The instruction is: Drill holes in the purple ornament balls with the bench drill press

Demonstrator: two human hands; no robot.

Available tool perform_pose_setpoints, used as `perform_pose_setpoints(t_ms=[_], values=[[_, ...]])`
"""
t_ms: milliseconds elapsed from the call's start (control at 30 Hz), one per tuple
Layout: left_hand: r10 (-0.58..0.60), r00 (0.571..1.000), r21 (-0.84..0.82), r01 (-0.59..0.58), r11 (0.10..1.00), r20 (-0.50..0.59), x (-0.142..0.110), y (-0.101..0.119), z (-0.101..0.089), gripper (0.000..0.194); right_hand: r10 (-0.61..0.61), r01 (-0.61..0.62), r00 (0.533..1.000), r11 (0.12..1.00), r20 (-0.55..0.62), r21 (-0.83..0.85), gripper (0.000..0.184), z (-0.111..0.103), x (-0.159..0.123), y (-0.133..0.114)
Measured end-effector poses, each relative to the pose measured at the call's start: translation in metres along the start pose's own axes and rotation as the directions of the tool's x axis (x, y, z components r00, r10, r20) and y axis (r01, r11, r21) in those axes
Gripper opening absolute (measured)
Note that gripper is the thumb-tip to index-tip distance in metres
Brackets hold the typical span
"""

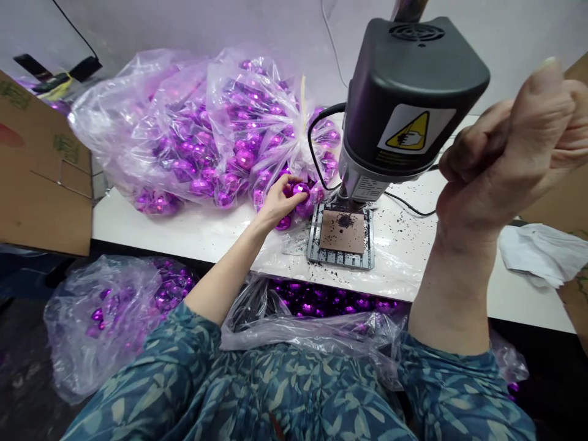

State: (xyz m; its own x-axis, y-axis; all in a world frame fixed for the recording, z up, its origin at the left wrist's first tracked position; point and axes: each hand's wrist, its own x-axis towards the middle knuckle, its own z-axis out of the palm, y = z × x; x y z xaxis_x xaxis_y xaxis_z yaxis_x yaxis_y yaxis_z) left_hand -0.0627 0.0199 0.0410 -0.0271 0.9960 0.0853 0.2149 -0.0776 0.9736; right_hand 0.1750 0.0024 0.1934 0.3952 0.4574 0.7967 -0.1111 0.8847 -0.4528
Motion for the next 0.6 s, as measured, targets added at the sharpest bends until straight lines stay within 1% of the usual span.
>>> perform_pose_setpoints(t_ms=[33, 67, 133, 200, 267, 333, 433, 533, 600], values=[[-0.053, 0.997, -0.141, 0.061, 0.988, 0.058, -0.009, 0.001, 0.001, 0.035, 0.004, -0.004, 1.0, 1.0, -0.005, -0.018, 0.052, 0.0, 0.0, 0.001], [-0.103, 0.988, -0.267, 0.129, 0.955, 0.112, -0.018, 0.0, 0.003, 0.034, 0.004, -0.004, 1.0, 1.0, -0.012, -0.028, 0.054, 0.0, 0.0, 0.002], [-0.172, 0.967, -0.439, 0.238, 0.866, 0.186, -0.032, -0.003, 0.011, 0.032, -0.02, 0.019, 0.999, 1.0, -0.037, -0.008, 0.055, 0.001, 0.0, 0.004], [-0.2, 0.954, -0.523, 0.29, 0.801, 0.223, -0.041, -0.009, 0.022, 0.032, -0.035, 0.036, 0.998, 0.999, -0.06, 0.019, 0.054, 0.001, 0.0, 0.005], [-0.191, 0.949, -0.551, 0.303, 0.778, 0.251, -0.045, -0.015, 0.035, 0.036, -0.021, 0.021, 0.998, 1.0, -0.055, 0.014, 0.053, 0.0, -0.001, 0.005], [-0.152, 0.954, -0.546, 0.273, 0.792, 0.258, -0.045, -0.021, 0.047, 0.04, -0.015, 0.015, 0.999, 1.0, -0.034, -0.014, 0.056, -0.001, -0.002, 0.004], [-0.053, 0.978, -0.485, 0.146, 0.862, 0.201, -0.041, -0.032, 0.063, 0.044, -0.005, 0.005, 1.0, 0.999, 0.0, -0.052, 0.062, -0.004, -0.003, 0.003], [0.046, 0.988, -0.395, 0.017, 0.919, 0.147, -0.038, -0.042, 0.077, 0.054, 0.0, 0.001, 1.0, 1.0, 0.012, -0.031, 0.057, -0.005, -0.006, 0.001], [0.078, 0.987, -0.354, -0.024, 0.935, 0.139, -0.036, -0.047, 0.083, 0.059, -0.011, 0.011, 1.0, 1.0, 0.008, -0.016, 0.053, -0.006, -0.007, 0.0]])
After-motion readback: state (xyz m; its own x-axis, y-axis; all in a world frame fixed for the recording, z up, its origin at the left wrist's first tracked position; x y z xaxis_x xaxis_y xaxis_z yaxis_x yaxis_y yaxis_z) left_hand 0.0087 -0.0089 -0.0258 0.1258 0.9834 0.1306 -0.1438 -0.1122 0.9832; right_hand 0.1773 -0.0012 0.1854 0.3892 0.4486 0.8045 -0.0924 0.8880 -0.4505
